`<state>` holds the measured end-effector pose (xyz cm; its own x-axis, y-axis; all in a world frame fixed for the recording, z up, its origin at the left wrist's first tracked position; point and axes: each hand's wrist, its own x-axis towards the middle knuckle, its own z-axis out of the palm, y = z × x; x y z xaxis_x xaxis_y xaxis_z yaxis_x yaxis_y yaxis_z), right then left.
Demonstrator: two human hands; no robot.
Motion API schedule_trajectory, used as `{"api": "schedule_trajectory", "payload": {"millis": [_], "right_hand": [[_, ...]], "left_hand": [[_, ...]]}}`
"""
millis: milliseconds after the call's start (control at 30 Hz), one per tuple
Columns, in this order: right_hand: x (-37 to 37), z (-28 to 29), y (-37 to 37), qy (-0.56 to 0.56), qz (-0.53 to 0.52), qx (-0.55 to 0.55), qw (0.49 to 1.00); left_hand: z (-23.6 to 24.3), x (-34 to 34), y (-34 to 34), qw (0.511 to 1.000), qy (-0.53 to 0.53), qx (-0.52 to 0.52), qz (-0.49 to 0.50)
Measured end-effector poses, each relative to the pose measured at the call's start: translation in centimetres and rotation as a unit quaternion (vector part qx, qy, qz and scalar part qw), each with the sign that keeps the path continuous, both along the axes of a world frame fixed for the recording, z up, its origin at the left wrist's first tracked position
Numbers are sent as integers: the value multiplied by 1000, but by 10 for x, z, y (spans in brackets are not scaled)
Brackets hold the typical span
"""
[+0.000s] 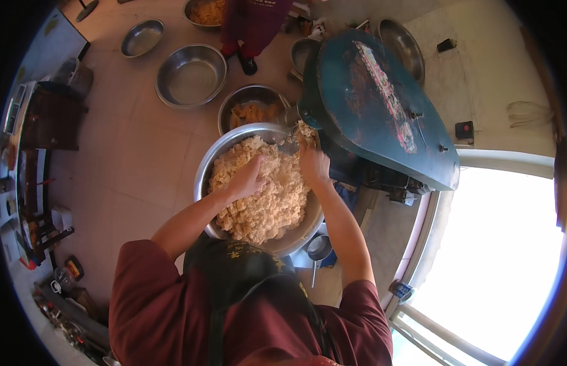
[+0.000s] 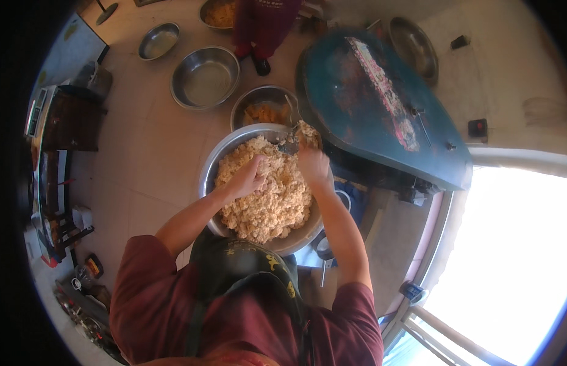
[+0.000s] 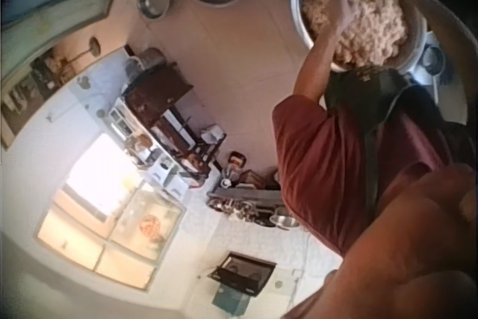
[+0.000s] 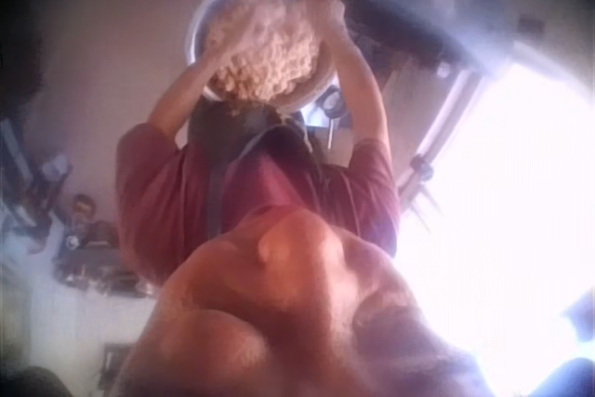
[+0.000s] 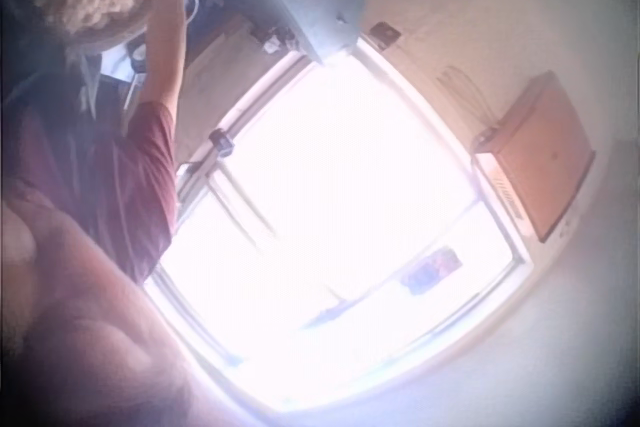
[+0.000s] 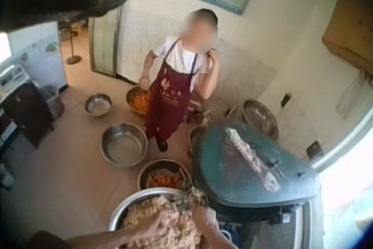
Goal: The person mixes dough in a large metal bowl by hand and uses a metal scraper to feed the mixture into a processing machine.
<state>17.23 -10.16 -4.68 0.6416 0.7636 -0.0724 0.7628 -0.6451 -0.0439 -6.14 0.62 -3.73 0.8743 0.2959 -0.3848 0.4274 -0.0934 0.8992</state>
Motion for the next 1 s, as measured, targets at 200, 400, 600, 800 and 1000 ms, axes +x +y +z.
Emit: {"api": "schedule_trajectory", "payload": {"millis": [200,400,600,800,1000], "right_hand": [[-16,16,1,38,-69,12,997],[8,8,15,55,-43,-12,998],[-2,29,-34,48,-37,96,994],[-6,56,-42,85,-31,140,986],[-3,35,-32,99,-26,92,991]], "left_hand": [[-23,0,1,995,-42,93,-14],[-3,16,-13,992,-82,92,-26],[21,100,-4,976,-77,206,-2],[14,103,-12,949,-65,309,-25],[-45,-30,-3,931,-65,350,84]]}}
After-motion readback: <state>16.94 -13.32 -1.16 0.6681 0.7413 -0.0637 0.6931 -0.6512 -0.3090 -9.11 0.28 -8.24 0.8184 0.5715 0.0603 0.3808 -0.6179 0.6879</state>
